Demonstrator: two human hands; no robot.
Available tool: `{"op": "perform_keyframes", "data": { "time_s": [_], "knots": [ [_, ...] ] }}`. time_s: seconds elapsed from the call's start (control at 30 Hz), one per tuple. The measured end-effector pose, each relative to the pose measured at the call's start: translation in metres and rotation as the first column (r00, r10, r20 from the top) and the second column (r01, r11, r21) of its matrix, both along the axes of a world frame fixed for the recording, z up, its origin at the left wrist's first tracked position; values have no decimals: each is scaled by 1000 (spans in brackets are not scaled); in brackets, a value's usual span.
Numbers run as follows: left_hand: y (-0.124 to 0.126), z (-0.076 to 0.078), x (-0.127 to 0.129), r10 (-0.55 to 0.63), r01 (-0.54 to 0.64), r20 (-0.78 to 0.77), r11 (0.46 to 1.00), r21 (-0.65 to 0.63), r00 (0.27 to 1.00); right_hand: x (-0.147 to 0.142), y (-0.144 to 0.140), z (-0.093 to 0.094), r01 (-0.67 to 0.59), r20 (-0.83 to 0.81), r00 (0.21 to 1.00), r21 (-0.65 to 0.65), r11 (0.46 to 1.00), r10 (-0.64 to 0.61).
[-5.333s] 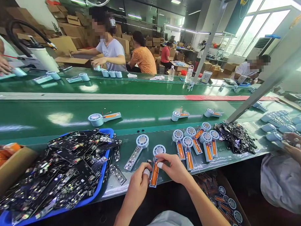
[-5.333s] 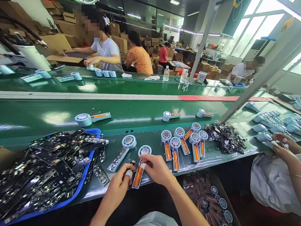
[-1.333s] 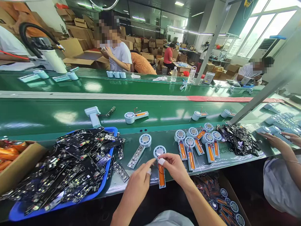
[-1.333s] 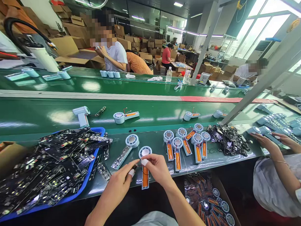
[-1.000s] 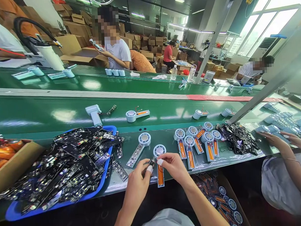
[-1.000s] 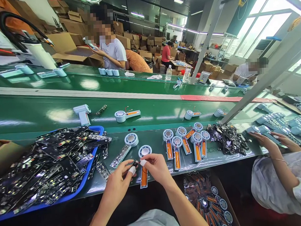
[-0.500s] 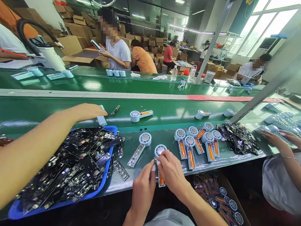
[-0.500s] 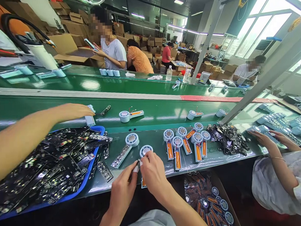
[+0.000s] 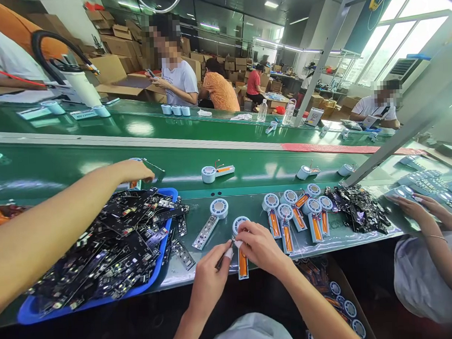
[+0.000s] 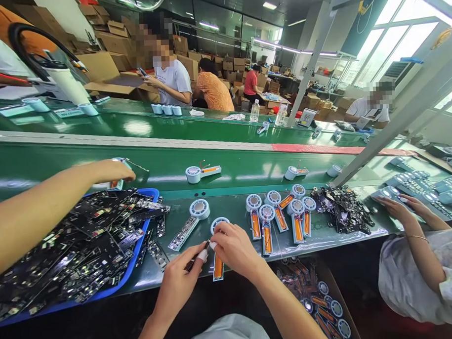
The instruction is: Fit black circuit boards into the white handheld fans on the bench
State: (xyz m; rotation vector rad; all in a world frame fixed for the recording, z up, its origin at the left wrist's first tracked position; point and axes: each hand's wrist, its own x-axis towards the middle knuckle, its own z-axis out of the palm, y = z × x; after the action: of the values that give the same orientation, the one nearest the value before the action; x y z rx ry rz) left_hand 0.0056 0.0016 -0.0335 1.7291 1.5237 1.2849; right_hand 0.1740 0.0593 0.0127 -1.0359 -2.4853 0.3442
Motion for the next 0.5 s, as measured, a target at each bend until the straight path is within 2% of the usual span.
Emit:
{"op": "perform_keyframes", "data": {
  "time_s": [0.13, 0.2, 0.37, 0.43, 0.5],
  "knots": [
    [4, 1, -7, -49, 51, 50, 998, -41, 998, 3, 6, 0, -11, -169, 985, -202, 979, -23],
    [6, 2, -10, -78, 84, 77, 994, -69, 994, 4, 7, -1, -7, -230, 972, -263, 965, -56],
    [13, 5, -15, -157, 173, 143, 979, -109, 977, 5, 11, -6, -87, -308, 951, -305, 948, -12],
    [16, 5, -14, -155, 176, 169, 977, -120, 973, 3, 10, -9, -67, -325, 945, -299, 952, -36],
    [19, 6, -10, -105, 144, 221, 975, -169, 970, 0, 7, -9, 9, -307, 947, -279, 960, -98]
  ]
}}
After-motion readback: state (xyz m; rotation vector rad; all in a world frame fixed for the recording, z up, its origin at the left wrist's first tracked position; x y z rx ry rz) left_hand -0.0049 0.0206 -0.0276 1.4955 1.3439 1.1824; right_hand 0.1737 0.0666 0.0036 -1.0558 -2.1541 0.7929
